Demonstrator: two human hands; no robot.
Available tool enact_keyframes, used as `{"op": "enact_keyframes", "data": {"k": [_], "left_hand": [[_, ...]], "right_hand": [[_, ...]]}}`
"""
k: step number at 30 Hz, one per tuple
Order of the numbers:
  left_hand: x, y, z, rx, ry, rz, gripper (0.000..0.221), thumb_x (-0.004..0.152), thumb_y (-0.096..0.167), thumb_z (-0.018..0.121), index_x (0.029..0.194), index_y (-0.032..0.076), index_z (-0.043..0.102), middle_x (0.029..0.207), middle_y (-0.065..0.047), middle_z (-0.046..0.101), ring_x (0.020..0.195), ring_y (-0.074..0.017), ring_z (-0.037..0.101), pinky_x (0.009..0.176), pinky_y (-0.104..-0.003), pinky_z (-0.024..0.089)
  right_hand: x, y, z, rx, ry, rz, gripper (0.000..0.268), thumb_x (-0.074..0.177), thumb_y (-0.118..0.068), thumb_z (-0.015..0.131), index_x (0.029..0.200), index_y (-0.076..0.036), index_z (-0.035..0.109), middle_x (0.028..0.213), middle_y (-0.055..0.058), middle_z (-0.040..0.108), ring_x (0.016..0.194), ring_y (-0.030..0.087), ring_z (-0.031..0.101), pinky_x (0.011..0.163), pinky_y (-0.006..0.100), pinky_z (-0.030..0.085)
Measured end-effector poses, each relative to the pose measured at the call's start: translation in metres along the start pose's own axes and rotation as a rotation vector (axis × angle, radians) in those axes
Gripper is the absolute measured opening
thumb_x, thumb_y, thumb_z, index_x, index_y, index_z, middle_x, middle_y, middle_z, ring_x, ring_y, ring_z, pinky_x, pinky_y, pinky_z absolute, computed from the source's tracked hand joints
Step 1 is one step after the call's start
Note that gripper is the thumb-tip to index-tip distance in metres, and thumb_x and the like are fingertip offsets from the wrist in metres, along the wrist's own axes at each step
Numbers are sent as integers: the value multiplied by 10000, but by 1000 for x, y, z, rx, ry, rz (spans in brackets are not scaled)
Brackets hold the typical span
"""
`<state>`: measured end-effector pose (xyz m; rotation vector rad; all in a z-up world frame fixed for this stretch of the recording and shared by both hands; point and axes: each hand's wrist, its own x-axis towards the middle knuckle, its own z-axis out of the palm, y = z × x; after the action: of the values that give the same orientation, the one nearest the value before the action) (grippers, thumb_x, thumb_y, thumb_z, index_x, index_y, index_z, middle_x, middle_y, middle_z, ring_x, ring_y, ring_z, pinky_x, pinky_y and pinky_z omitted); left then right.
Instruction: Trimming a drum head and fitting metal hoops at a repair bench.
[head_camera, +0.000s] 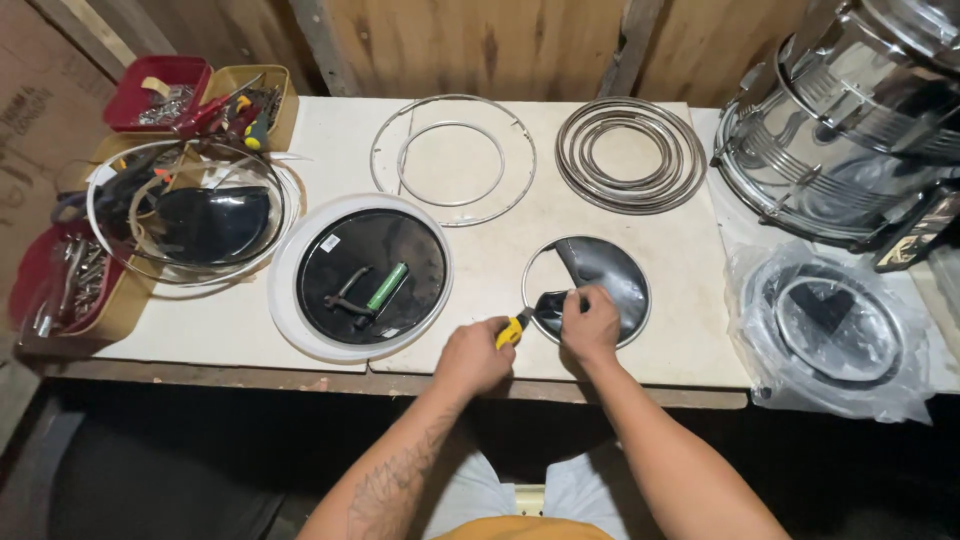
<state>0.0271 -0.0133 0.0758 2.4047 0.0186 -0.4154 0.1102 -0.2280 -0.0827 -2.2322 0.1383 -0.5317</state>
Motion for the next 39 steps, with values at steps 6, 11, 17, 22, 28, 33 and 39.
{"op": "enact_keyframes", "data": {"k": [6, 11, 17, 22, 28, 33, 39], "left_hand": [[14, -10, 1, -47, 32, -16, 530, 850, 264, 637, 1346, 83, 682, 1133, -293, 736, 1168, -497, 660, 1024, -555, 518], [17, -13, -3, -22, 80, -15, 523, 855, 281, 625, 1342, 102, 687, 1128, -279, 740, 1150, -492, 665, 1021, -562, 517], [21, -11, 2, -6, 42, 5, 520, 842, 276, 638, 1328, 103, 699, 1127, -262, 746, 1148, -479, 674, 1008, -546, 531], [19, -7, 0, -50, 26, 8, 527, 844, 234, 643, 1337, 53, 687, 1151, -289, 733, 1170, -487, 663, 1023, -538, 526], [13, -14, 2, -147, 15, -29, 529, 845, 227, 654, 1336, 33, 685, 1191, -292, 719, 1203, -488, 643, 1043, -553, 510], [5, -17, 11, -232, 21, -34, 535, 850, 211, 648, 1351, 28, 674, 1238, -257, 710, 1217, -453, 642, 1040, -540, 519], [0, -24, 16, -283, 10, -51, 533, 846, 210, 654, 1348, 31, 676, 1255, -228, 711, 1224, -428, 640, 1034, -524, 529]], "right_hand": [[4, -9, 2, 39, -86, 159, 245, 945, -327, 635, 886, -107, 726, 900, 138, 715, 989, 380, 700, 919, 477, 534], [4, -15, -7, 81, -103, 112, 243, 955, -284, 626, 870, -69, 701, 893, 167, 698, 989, 394, 687, 920, 477, 526], [4, -13, -5, 101, -111, 113, 239, 965, -278, 626, 875, -66, 691, 897, 169, 691, 1003, 387, 681, 924, 473, 520], [0, -29, -14, 96, -113, 113, 244, 961, -274, 615, 855, -68, 688, 884, 160, 686, 992, 370, 684, 924, 455, 523], [1, -25, -8, 82, -84, 94, 243, 963, -262, 614, 846, -60, 678, 871, 162, 680, 981, 373, 682, 922, 454, 523], [1, -20, -5, 79, -75, 92, 246, 961, -266, 620, 843, -57, 675, 863, 177, 671, 969, 391, 679, 904, 465, 526], [4, -12, -1, 88, -83, 97, 254, 958, -295, 621, 845, -76, 680, 877, 162, 682, 973, 384, 683, 898, 471, 527]]}}
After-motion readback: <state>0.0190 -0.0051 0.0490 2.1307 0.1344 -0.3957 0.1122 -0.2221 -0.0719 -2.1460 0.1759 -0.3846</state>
